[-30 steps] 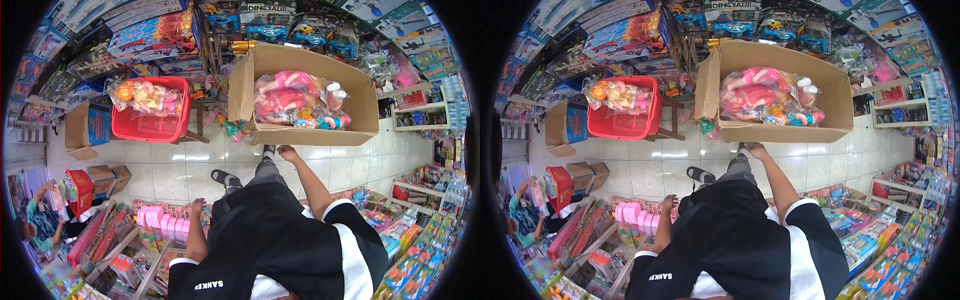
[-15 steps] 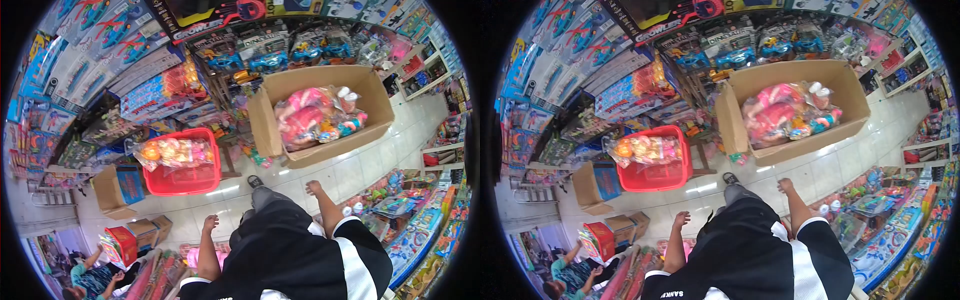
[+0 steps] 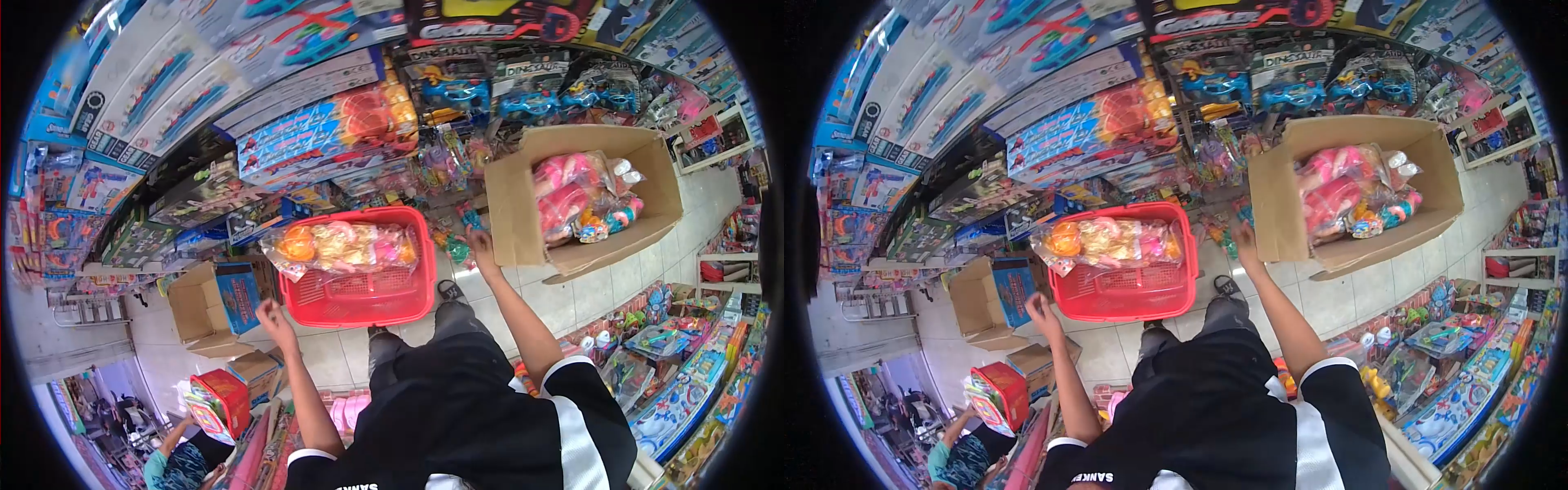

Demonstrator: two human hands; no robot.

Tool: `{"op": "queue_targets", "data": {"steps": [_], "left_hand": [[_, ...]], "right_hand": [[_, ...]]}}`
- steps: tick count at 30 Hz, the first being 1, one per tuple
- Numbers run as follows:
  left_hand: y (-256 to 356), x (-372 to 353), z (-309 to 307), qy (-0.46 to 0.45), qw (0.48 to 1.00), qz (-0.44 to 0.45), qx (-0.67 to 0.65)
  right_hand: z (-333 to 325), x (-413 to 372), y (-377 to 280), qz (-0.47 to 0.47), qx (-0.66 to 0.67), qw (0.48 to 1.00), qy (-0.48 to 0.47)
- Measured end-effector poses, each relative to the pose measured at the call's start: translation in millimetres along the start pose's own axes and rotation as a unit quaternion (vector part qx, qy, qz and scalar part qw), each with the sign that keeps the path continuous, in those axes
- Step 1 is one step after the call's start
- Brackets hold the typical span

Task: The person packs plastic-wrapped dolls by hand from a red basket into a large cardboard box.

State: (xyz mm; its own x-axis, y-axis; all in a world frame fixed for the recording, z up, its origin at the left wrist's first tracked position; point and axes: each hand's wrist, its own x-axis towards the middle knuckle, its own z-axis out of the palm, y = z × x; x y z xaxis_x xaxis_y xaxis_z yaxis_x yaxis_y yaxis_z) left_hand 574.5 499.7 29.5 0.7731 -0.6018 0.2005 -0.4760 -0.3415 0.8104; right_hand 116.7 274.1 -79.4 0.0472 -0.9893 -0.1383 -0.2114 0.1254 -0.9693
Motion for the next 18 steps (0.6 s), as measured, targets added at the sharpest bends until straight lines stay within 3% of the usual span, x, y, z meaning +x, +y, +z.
{"op": "queue_targets", "data": {"steps": [1,3,4,6,7,9,11,12,14,16,18], "left_hand": [[9.5,21.6,3.9,-0.020,0.999,0.035,0.008],[53.3,55.4,19.7,-0.017,0.992,0.124,0.010],[55.9,73.6,24.1,-0.036,0.984,0.171,0.040],[68.0,99.2,30.7,-0.101,0.970,0.216,0.039],[67.9,106.7,34.1,-0.150,0.964,0.217,0.016],[62.6,132.1,47.3,-0.208,0.952,0.226,-0.015],[46.4,137.5,52.3,-0.279,0.910,0.299,0.071],[39.7,134.8,49.3,-0.287,0.911,0.290,0.068],[42.9,141.8,53.3,-0.310,0.895,0.304,0.101],[40.8,141.3,51.2,-0.315,0.895,0.300,0.102],[36.7,142.1,49.9,-0.331,0.882,0.322,0.092]], "right_hand": [[23.0,1.7,-38.7,0.047,0.109,0.993,0.012],[67.4,-1.5,-112.0,-0.077,0.013,0.993,0.088],[89.1,-4.3,-133.2,-0.074,0.013,0.992,0.101],[121.8,-15.9,-159.0,-0.236,-0.183,0.953,0.056],[141.4,-20.8,-162.3,-0.234,-0.191,0.952,0.058],[183.9,-26.2,-161.8,-0.271,-0.279,0.920,-0.038],[216.7,-33.9,-156.6,-0.217,-0.310,0.925,-0.042],[228.8,-40.8,-152.7,-0.169,-0.332,0.927,-0.045],[246.0,-39.5,-148.0,-0.187,-0.395,0.899,-0.028],[258.1,-44.7,-144.8,-0.082,-0.469,0.879,-0.028],[258.3,-47.3,-144.5,-0.089,-0.476,0.873,-0.053]]}}
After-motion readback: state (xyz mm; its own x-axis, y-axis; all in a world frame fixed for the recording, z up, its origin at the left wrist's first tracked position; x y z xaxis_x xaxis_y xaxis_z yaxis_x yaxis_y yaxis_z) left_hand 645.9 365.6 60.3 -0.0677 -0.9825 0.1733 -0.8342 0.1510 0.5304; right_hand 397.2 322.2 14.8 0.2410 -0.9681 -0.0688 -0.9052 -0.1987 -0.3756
